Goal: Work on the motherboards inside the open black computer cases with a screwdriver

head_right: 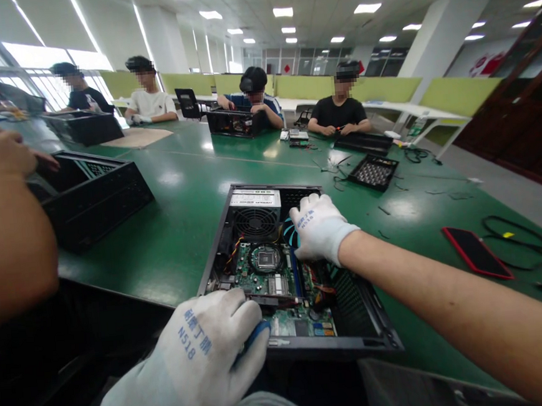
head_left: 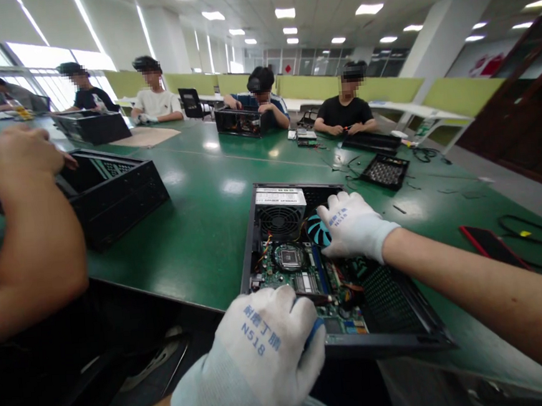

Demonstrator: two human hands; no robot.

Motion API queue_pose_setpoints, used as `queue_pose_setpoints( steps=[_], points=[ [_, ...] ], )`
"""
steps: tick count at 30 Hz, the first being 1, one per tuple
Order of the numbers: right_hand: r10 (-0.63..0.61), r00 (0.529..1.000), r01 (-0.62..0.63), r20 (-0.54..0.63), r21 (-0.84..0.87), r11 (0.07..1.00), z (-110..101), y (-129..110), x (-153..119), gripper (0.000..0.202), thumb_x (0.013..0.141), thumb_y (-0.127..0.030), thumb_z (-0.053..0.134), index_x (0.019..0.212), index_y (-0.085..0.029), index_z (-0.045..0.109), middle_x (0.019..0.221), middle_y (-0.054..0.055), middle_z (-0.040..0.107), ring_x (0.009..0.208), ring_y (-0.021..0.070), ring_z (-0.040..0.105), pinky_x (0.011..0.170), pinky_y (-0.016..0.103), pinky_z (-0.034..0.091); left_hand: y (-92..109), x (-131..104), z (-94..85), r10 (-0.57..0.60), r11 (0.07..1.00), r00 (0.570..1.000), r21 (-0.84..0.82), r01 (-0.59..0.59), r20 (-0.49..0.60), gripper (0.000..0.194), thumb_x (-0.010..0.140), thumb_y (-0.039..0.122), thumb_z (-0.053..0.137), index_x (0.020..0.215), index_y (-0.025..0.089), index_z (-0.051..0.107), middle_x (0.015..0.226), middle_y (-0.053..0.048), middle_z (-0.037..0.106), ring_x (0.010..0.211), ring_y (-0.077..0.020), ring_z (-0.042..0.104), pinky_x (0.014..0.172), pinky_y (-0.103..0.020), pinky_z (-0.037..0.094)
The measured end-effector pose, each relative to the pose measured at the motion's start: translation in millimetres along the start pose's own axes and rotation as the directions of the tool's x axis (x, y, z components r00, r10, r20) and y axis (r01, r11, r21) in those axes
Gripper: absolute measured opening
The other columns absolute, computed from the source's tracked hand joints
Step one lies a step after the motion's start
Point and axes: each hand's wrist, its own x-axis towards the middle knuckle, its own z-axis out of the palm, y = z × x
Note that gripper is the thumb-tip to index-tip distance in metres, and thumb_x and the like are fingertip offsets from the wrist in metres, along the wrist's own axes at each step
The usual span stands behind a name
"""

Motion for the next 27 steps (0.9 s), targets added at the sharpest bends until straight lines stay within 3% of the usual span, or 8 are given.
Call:
queue_pose_setpoints(
  steps=[5, 10, 13, 17, 22, 24, 27],
  points=[
    [-0.062, 0.998, 0.063, -0.033, 0.035, 0.997, 19.7, 6.1, 25.9, 0.063, 0.074, -0.052, 0.079, 0.118, -0.008, 0.07, 0.126, 0.029, 0.063, 0.114, 0.0421, 0.06, 0.091, 0.047, 0.046, 0.1, -0.8, -0.6, 0.004, 1.0, 1.0, 0.019, -0.004, -0.022, 0.02, 0.102, 0.035, 0.047, 0.088, 0.024, 0.055, 0.085, -0.003, 0.063, 0.071, -0.0223, 0.061, 0.062, -0.036, 0.048],
    [-0.09, 0.996, 0.092, -0.024, 0.094, 0.991, 33.3, 20.9, 38.2, 0.074, 0.076, -0.067, 0.076, 0.125, -0.012, 0.07, 0.134, 0.025, 0.064, 0.118, 0.0392, 0.062, 0.095, 0.044, 0.047, 0.8, -1.3, -0.5, 0.004, 1.0, 0.999, 0.03, -0.002, -0.04, 0.019, 0.101, 0.035, 0.049, 0.087, 0.024, 0.055, 0.084, -0.003, 0.062, 0.07, -0.0215, 0.06, 0.061, -0.036, 0.046],
    [-0.085, 0.995, 0.091, -0.051, 0.12, 0.989, 35.8, 27.7, 34.2, 0.069, 0.083, -0.068, 0.068, 0.124, -0.012, 0.071, 0.132, 0.023, 0.065, 0.119, 0.0387, 0.062, 0.097, 0.045, 0.047, 0.8, -1.5, 0.6, 0.01, 1.0, 0.998, 0.02, -0.009, -0.062, 0.017, 0.1, 0.033, 0.05, 0.086, 0.024, 0.055, 0.084, -0.002, 0.063, 0.069, -0.0213, 0.06, 0.059, -0.035, 0.045],
    [-0.009, 0.984, 0.057, -0.176, 0.269, 0.961, 37.1, 35.7, 20.1, 0.06, 0.093, -0.065, 0.058, 0.12, -0.013, 0.072, 0.123, 0.019, 0.07, 0.116, 0.034, 0.064, 0.098, 0.04, 0.047, 1.1, -0.1, 1.1, 0.017, 0.999, 0.997, 0.03, -0.015, -0.075, 0.016, 0.098, 0.031, 0.051, 0.085, 0.024, 0.055, 0.083, -0.002, 0.063, 0.069, -0.0219, 0.061, 0.059, -0.036, 0.047],
    [0.153, 0.944, 0.033, -0.293, 0.546, 0.837, 34.5, 38.3, -0.9, 0.049, 0.098, -0.06, 0.052, 0.108, -0.016, 0.071, 0.11, 0.014, 0.073, 0.102, 0.0279, 0.066, 0.091, 0.036, 0.048, 3.4, 2.0, -1.6, -0.019, 1.0, 0.995, 0.013, 0.02, -0.101, 0.012, 0.096, 0.03, 0.053, 0.086, 0.024, 0.055, 0.082, -0.002, 0.064, 0.068, -0.0218, 0.064, 0.058, -0.035, 0.052],
    [0.17, 0.936, 0.055, -0.309, 0.603, 0.796, 32.8, 36.4, -5.6, 0.046, 0.098, -0.057, 0.052, 0.105, -0.016, 0.071, 0.108, 0.013, 0.072, 0.1, 0.0272, 0.065, 0.09, 0.036, 0.047, 3.1, 2.1, -3.6, -0.021, 1.0, 0.991, 0.013, 0.023, -0.132, 0.009, 0.096, 0.03, 0.053, 0.096, 0.023, 0.058, 0.09, -0.005, 0.069, 0.076, -0.0232, 0.068, 0.065, -0.037, 0.058],
    [0.146, 0.939, 0.088, -0.312, 0.626, 0.775, 31.7, 34.0, -7.5, 0.043, 0.097, -0.056, 0.055, 0.101, -0.017, 0.071, 0.105, 0.013, 0.072, 0.098, 0.0271, 0.064, 0.088, 0.037, 0.047, -0.7, 7.7, -7.8, 0.051, 0.997, 0.99, 0.063, -0.042, -0.133, 0.026, 0.099, 0.032, 0.05, 0.12, 0.019, 0.057, 0.113, -0.012, 0.072, 0.099, -0.0273, 0.072, 0.085, -0.042, 0.062]
  ],
)
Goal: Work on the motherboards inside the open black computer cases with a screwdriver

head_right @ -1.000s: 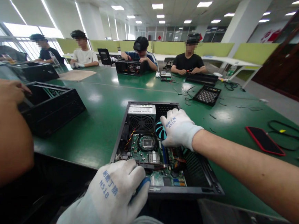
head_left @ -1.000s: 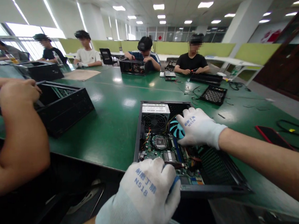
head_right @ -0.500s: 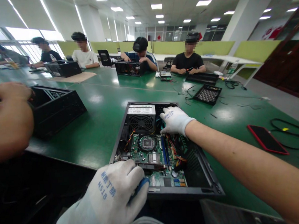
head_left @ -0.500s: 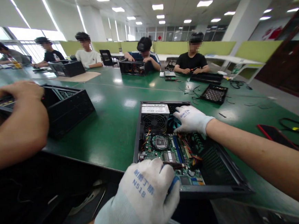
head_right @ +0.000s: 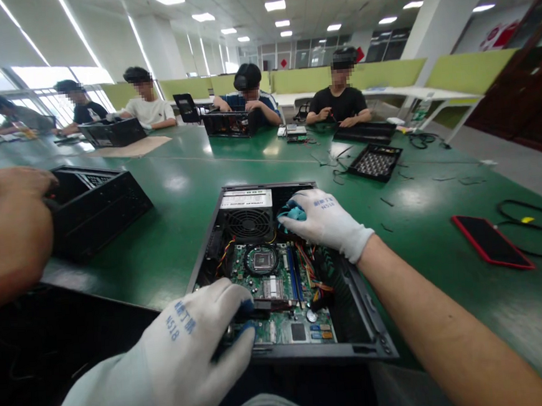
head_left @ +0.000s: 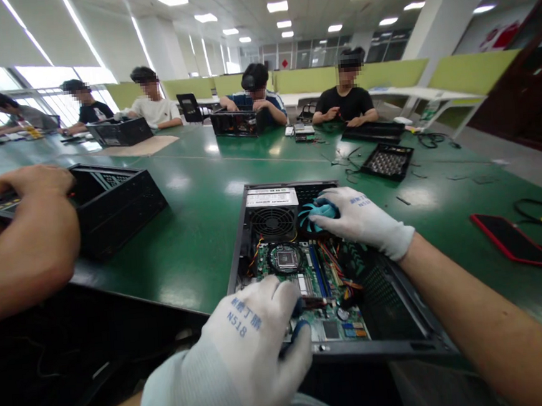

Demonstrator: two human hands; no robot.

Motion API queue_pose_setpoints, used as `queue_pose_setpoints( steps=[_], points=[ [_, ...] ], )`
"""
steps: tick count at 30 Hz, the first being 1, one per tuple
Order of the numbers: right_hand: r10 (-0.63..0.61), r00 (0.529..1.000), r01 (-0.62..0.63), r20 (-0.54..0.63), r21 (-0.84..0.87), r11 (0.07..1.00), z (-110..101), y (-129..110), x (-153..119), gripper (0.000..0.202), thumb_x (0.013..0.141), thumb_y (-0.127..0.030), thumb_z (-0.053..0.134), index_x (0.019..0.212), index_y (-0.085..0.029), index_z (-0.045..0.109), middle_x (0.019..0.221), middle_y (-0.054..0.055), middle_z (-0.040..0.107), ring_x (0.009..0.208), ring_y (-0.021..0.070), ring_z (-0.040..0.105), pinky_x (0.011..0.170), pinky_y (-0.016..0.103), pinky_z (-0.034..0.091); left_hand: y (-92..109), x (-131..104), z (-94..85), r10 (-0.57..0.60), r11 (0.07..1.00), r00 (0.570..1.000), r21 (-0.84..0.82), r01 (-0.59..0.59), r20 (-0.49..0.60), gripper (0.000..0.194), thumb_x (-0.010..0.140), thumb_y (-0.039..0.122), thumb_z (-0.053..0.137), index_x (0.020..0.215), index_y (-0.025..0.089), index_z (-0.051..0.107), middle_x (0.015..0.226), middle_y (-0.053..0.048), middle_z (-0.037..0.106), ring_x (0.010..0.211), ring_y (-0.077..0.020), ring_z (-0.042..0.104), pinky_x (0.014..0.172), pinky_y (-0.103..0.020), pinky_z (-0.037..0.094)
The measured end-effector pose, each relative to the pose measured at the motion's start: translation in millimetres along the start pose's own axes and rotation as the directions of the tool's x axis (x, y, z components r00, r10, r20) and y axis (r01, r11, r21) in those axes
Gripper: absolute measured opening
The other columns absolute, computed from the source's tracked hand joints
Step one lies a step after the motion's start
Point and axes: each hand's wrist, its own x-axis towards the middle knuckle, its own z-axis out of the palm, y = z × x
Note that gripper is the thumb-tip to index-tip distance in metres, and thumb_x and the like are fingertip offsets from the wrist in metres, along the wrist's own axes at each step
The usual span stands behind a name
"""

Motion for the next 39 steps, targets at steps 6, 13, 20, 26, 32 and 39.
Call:
queue_pose_setpoints(
  steps=[6, 13, 20, 26, 32, 39],
  points=[
    [-0.022, 0.999, 0.023, -0.027, 0.034, 0.999, 1.5, 2.6, -1.5, 0.045, 0.096, -0.056, 0.057, 0.107, -0.015, 0.072, 0.107, 0.014, 0.072, 0.102, 0.028, 0.063, 0.092, 0.037, 0.045, -16.8, 55.3, 8.3, -0.104, 0.988, 0.935, 0.142, 0.059, 0.338, 0.03, 0.1, 0.024, 0.047, 0.126, 0.014, 0.056, 0.124, -0.016, 0.068, 0.117, -0.0279, 0.068, 0.101, -0.043, 0.058],
    [-0.041, 0.996, 0.046, -0.073, 0.062, 0.997, 3.2, 5.9, -4.8, 0.045, 0.097, -0.055, 0.058, 0.111, -0.014, 0.072, 0.11, 0.014, 0.072, 0.104, 0.0283, 0.062, 0.094, 0.037, 0.045, -39.3, 126.6, 53.9, -0.206, 0.967, 0.731, 0.25, 0.05, 0.65, 0.038, 0.094, 0.026, 0.055, 0.129, 0.009, 0.058, 0.126, -0.02, 0.071, 0.113, -0.0324, 0.072, 0.096, -0.042, 0.06],
    [-0.059, 0.994, 0.067, -0.091, 0.088, 0.994, 5.6, 7.6, -6.4, 0.042, 0.097, -0.055, 0.059, 0.106, -0.016, 0.071, 0.111, 0.013, 0.071, 0.104, 0.0271, 0.061, 0.095, 0.037, 0.044, -59.9, 156.1, 95.9, -0.213, 0.949, 0.569, 0.307, -0.074, 0.794, 0.054, 0.076, 0.021, 0.074, 0.128, 0.012, 0.064, 0.13, -0.019, 0.072, 0.119, -0.0328, 0.071, 0.099, -0.039, 0.059],
    [-0.086, 0.993, 0.092, -0.077, 0.087, 0.992, 8.6, 10.2, -7.1, 0.049, 0.097, -0.056, 0.06, 0.117, -0.014, 0.072, 0.12, 0.016, 0.07, 0.115, 0.031, 0.06, 0.103, 0.041, 0.043, -69.3, 153.4, 109.0, -0.171, 0.956, 0.607, 0.281, -0.089, 0.776, 0.059, 0.08, 0.028, 0.074, 0.135, 0.012, 0.061, 0.136, -0.019, 0.069, 0.123, -0.0318, 0.069, 0.103, -0.039, 0.056],
    [-0.098, 0.992, 0.105, -0.075, 0.085, 0.991, 10.7, 11.6, -8.1, 0.055, 0.097, -0.059, 0.059, 0.123, -0.011, 0.071, 0.125, 0.018, 0.069, 0.12, 0.0338, 0.06, 0.106, 0.045, 0.043, -66.9, 153.4, 108.7, -0.175, 0.946, 0.615, 0.304, -0.111, 0.769, 0.059, 0.08, 0.03, 0.076, 0.134, 0.011, 0.063, 0.136, -0.019, 0.068, 0.123, -0.0324, 0.068, 0.104, -0.038, 0.055],
    [-0.094, 0.992, 0.1, -0.084, 0.068, 0.993, 11.0, 12.0, -8.3, 0.056, 0.096, -0.06, 0.059, 0.123, -0.012, 0.072, 0.124, 0.017, 0.069, 0.118, 0.0339, 0.061, 0.104, 0.045, 0.045, -63.8, 156.4, 107.0, -0.215, 0.94, 0.645, 0.335, -0.068, 0.733, 0.046, 0.082, 0.027, 0.074, 0.125, 0.012, 0.069, 0.128, -0.018, 0.073, 0.12, -0.0327, 0.069, 0.106, -0.038, 0.055]
  ],
)
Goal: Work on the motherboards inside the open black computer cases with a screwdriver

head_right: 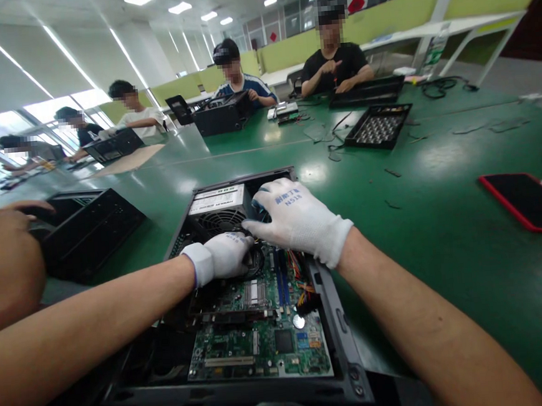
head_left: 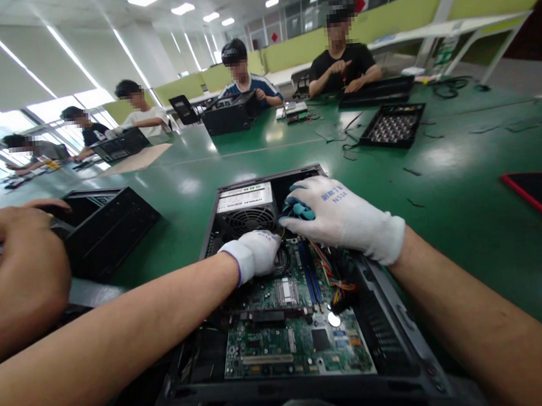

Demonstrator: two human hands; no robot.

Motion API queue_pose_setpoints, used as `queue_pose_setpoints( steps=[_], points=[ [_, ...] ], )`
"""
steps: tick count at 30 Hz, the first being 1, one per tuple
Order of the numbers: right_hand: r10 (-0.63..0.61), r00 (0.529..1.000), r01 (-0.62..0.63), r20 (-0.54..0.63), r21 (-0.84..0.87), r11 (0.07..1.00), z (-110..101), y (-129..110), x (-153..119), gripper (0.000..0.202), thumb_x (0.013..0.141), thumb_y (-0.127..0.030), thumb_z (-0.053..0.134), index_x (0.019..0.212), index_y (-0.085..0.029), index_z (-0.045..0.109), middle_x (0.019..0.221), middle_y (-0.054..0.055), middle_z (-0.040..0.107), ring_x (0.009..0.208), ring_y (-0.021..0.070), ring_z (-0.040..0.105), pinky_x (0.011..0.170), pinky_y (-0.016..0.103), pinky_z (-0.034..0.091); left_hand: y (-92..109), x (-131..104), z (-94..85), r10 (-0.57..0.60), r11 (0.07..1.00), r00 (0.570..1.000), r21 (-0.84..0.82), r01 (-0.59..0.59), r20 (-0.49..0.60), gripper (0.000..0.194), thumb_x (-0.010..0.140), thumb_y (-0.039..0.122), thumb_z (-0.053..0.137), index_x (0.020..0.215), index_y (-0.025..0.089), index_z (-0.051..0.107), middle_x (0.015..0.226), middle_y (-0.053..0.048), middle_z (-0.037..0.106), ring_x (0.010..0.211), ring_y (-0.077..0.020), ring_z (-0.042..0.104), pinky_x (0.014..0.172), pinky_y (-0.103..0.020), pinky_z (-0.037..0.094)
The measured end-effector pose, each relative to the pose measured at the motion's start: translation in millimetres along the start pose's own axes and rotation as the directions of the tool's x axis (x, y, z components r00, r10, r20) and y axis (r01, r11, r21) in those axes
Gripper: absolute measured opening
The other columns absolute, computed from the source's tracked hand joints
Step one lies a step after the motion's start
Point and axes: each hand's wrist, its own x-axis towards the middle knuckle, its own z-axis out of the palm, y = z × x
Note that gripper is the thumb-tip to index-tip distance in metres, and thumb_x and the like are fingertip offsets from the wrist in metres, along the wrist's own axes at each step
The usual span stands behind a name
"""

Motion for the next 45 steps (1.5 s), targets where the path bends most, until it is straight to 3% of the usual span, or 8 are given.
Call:
queue_pose_setpoints(
  steps=[11, 18, 26, 31, 45],
  points=[
    [-0.015, 1.0, 0.015, 0.005, 0.027, 1.0, 1.2, -0.1, 0.1, 0.049, 0.098, -0.057, 0.059, 0.116, -0.014, 0.072, 0.115, 0.015, 0.071, 0.111, 0.0306, 0.063, 0.099, 0.04, 0.045, 2.7, -0.5, -5.5, -0.006, 0.998, 0.997, 0.063, 0.001, 0.074, 0.045, 0.085, 0.029, 0.073, 0.126, 0.012, 0.071, 0.131, -0.017, 0.072, 0.121, -0.0315, 0.069, 0.107, -0.037, 0.054],
    [-0.013, 0.999, 0.011, 0.029, 0.067, 0.998, -2.5, -1.9, 0.6, 0.042, 0.097, -0.054, 0.061, 0.112, -0.016, 0.072, 0.113, 0.013, 0.072, 0.11, 0.0298, 0.063, 0.098, 0.039, 0.045, -2.1, 2.0, 1.1, 0.041, 0.999, 0.999, 0.012, -0.041, 0.002, 0.044, 0.083, 0.028, 0.075, 0.125, 0.015, 0.071, 0.132, -0.015, 0.072, 0.125, -0.0316, 0.067, 0.11, -0.037, 0.051],
    [-0.025, 0.999, 0.024, 0.028, 0.046, 0.999, -1.8, -0.9, 1.0, 0.043, 0.097, -0.055, 0.061, 0.109, -0.015, 0.072, 0.111, 0.014, 0.073, 0.107, 0.0299, 0.064, 0.096, 0.04, 0.046, -0.9, 1.4, -2.7, 0.049, 0.998, 0.999, 0.041, -0.049, 0.015, 0.045, 0.087, 0.034, 0.074, 0.128, 0.016, 0.07, 0.134, -0.013, 0.071, 0.126, -0.0303, 0.066, 0.11, -0.035, 0.051],
    [-0.037, 0.999, 0.036, 0.039, 0.036, 0.999, -3.6, -1.7, 1.3, 0.043, 0.098, -0.055, 0.058, 0.105, -0.015, 0.071, 0.108, 0.014, 0.073, 0.104, 0.0289, 0.064, 0.095, 0.039, 0.046, -2.4, 1.7, -2.5, 0.005, 0.999, 0.999, 0.046, -0.006, 0.037, 0.051, 0.085, 0.034, 0.077, 0.132, 0.015, 0.067, 0.134, -0.014, 0.071, 0.129, -0.0302, 0.064, 0.112, -0.034, 0.049],
    [-0.045, 0.999, 0.045, 0.022, 0.016, 0.999, -2.7, -1.4, 1.5, 0.043, 0.098, -0.056, 0.058, 0.103, -0.015, 0.07, 0.107, 0.014, 0.073, 0.105, 0.0293, 0.064, 0.096, 0.04, 0.046, -2.9, 4.4, 0.3, 0.027, 0.999, 1.0, 0.043, -0.028, 0.013, 0.05, 0.087, 0.033, 0.076, 0.132, 0.013, 0.069, 0.135, -0.015, 0.071, 0.125, -0.0312, 0.067, 0.109, -0.035, 0.052]
  ],
)
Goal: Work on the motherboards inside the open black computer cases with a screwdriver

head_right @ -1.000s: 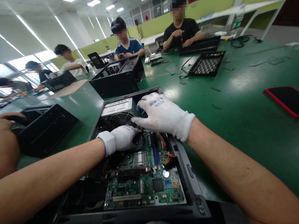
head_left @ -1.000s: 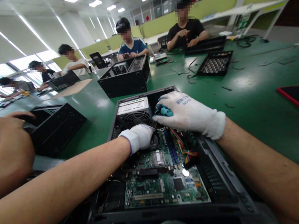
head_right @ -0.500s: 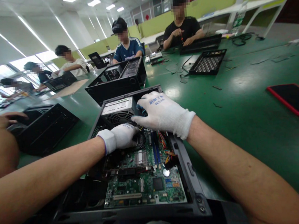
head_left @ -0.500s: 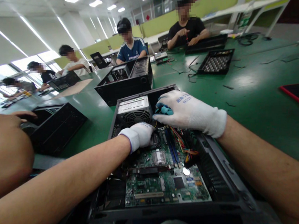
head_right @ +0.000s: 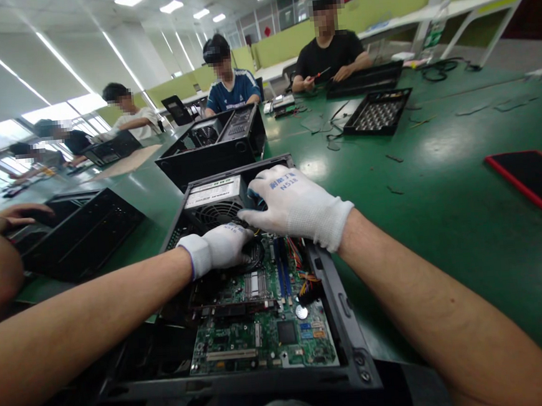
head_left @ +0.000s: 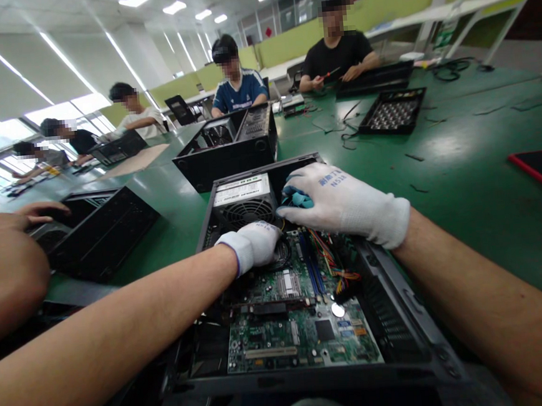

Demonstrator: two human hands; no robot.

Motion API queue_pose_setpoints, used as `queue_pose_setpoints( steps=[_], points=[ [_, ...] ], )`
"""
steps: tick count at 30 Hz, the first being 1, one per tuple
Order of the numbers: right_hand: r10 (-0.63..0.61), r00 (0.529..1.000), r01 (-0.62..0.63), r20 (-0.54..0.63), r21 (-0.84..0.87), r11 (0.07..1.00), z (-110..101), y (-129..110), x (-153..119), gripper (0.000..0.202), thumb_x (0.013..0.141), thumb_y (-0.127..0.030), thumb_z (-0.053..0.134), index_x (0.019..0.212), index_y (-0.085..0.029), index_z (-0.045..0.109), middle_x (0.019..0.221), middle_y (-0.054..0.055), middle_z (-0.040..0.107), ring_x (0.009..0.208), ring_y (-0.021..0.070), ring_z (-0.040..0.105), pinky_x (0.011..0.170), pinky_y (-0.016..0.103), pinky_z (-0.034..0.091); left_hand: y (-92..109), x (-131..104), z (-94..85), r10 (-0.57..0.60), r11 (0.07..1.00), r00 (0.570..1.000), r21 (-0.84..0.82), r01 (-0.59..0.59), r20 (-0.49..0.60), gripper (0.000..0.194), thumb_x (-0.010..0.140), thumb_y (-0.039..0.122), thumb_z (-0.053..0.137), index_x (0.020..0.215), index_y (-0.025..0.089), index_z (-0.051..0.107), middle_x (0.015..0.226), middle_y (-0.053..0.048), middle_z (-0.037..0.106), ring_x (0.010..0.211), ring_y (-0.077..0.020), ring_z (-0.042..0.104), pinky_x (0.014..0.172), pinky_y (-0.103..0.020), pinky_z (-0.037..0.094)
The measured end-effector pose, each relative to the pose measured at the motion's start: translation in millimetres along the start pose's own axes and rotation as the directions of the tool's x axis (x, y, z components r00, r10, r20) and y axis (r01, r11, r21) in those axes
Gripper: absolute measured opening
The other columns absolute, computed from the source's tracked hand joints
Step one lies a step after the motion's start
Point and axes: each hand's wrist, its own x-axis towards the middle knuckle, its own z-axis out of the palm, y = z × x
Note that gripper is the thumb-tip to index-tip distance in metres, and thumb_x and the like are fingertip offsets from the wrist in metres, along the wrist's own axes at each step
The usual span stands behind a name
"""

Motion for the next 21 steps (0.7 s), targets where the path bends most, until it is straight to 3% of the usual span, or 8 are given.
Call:
queue_pose_setpoints(
  steps=[21],
  points=[
    [0.019, 1.0, -0.019, 0.006, 0.029, 0.999, -2.0, -2.0, -0.8, 0.044, 0.098, -0.055, 0.059, 0.108, -0.014, 0.072, 0.109, 0.014, 0.073, 0.107, 0.0297, 0.064, 0.095, 0.039, 0.045, 1.2, -2.1, -0.2, 0.007, 1.0, 1.0, 0.0, -0.007, -0.011, 0.042, 0.088, 0.036, 0.073, 0.125, 0.016, 0.072, 0.131, -0.014, 0.073, 0.121, -0.0292, 0.069, 0.107, -0.034, 0.053]
  ],
)
